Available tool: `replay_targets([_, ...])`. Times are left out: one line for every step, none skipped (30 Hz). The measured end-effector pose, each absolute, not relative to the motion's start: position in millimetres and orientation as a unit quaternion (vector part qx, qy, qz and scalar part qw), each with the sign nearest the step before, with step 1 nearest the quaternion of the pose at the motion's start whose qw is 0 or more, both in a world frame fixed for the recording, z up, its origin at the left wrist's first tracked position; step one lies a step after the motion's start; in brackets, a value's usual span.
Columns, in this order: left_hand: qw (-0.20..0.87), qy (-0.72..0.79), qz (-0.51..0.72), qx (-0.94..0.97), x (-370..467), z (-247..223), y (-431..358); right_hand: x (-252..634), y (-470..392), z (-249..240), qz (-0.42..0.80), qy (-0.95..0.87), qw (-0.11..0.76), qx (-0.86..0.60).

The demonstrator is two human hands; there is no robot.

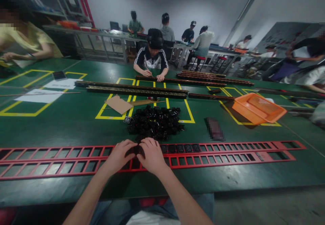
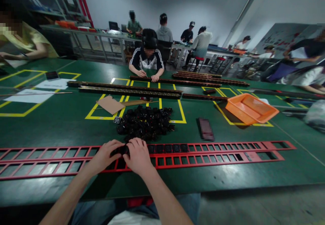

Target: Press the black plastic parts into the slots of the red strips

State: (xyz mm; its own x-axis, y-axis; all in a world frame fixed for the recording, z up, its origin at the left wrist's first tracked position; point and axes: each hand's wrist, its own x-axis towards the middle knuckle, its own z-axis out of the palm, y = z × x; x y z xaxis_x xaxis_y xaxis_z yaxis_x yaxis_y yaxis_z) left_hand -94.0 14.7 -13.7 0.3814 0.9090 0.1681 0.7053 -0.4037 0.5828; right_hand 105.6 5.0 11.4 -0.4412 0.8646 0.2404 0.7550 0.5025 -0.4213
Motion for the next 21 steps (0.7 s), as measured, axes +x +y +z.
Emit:
replay_targets([0.214,0.502,0.238,0.804,-94.2,-13.5,14.8,105.6,4.8,11.3,0.127,-0.84,0.216,-0.482])
replay_targets([0.216,0.5,0.237,0.804,-94.4,-13.1,14.9,105.5,4.7,11.4,0.127,-0.84,0.216,-0.481])
replay_targets([0.219,0.5,0.237,0.804,-94.6,-12.6,15.2,105.4,4.7,11.6,0.127,-0.84,0.216,-0.481])
replay_targets([0.222,0.5,0.236,0.803,-94.7,-12.1,15.5,105.3,4.6,12.0,0.127,-0.841,0.215,-0.48])
replay_targets([0.226,0.5,0.234,0.803,-94.5,-11.7,16.0,105.3,4.5,12.4,0.125,-0.842,0.214,-0.48])
replay_targets([0.229,0.499,0.231,0.803,-94.0,-11.4,16.6,105.6,4.4,13.0,0.122,-0.843,0.211,-0.48])
replay_targets([0.232,0.498,0.23,0.803,-92.9,-11.2,17.2,106.1,4.2,13.8,0.118,-0.844,0.206,-0.48])
replay_targets([0.235,0.496,0.229,0.804,-91.1,-11.2,17.7,107.2,3.9,14.6,0.113,-0.846,0.201,-0.481])
replay_targets([0.237,0.494,0.229,0.805,-88.5,-11.3,18.2,108.8,3.5,15.4,0.108,-0.847,0.195,-0.483])
replay_targets([0.239,0.492,0.23,0.805,-85.3,-11.5,18.5,111.0,2.9,16.3,0.103,-0.848,0.189,-0.485])
replay_targets([0.24,0.491,0.232,0.804,-81.4,-11.8,18.8,113.7,2.1,17.2,0.099,-0.848,0.184,-0.488])
replay_targets([0.242,0.492,0.234,0.803,-77.0,-12.1,18.9,116.9,1.3,18.0,0.095,-0.847,0.18,-0.491])
replay_targets([0.245,0.493,0.234,0.801,-72.3,-12.3,19.1,120.3,0.4,18.7,0.092,-0.846,0.177,-0.495])
replay_targets([0.248,0.496,0.233,0.799,-67.6,-12.5,19.4,124.0,-0.5,19.3,0.09,-0.843,0.175,-0.5])
replay_targets([0.252,0.498,0.233,0.797,-62.9,-12.6,19.8,127.7,-1.3,19.9,0.088,-0.841,0.173,-0.504])
replay_targets([0.255,0.499,0.232,0.795,-58.4,-12.6,20.4,131.4,-2.0,20.3,0.087,-0.839,0.172,-0.509])
replay_targets([0.26,0.5,0.232,0.793,-54.1,-12.5,21.1,135.0,-2.5,20.7,0.088,-0.837,0.17,-0.513])
replay_targets([0.264,0.498,0.232,0.792,-50.0,-12.2,21.9,138.6,-2.9,21.0,0.089,-0.834,0.168,-0.517])
replay_targets([0.268,0.496,0.232,0.792,-45.9,-11.9,22.9,142.1,-3.2,21.2,0.091,-0.832,0.165,-0.522])
replay_targets([0.273,0.494,0.23,0.793,-41.9,-11.4,23.8,145.7,-3.5,21.3,0.092,-0.83,0.162,-0.526])
replay_targets([0.276,0.492,0.228,0.793,-37.8,-10.9,24.6,149.4,-3.7,21.3,0.094,-0.827,0.16,-0.53])
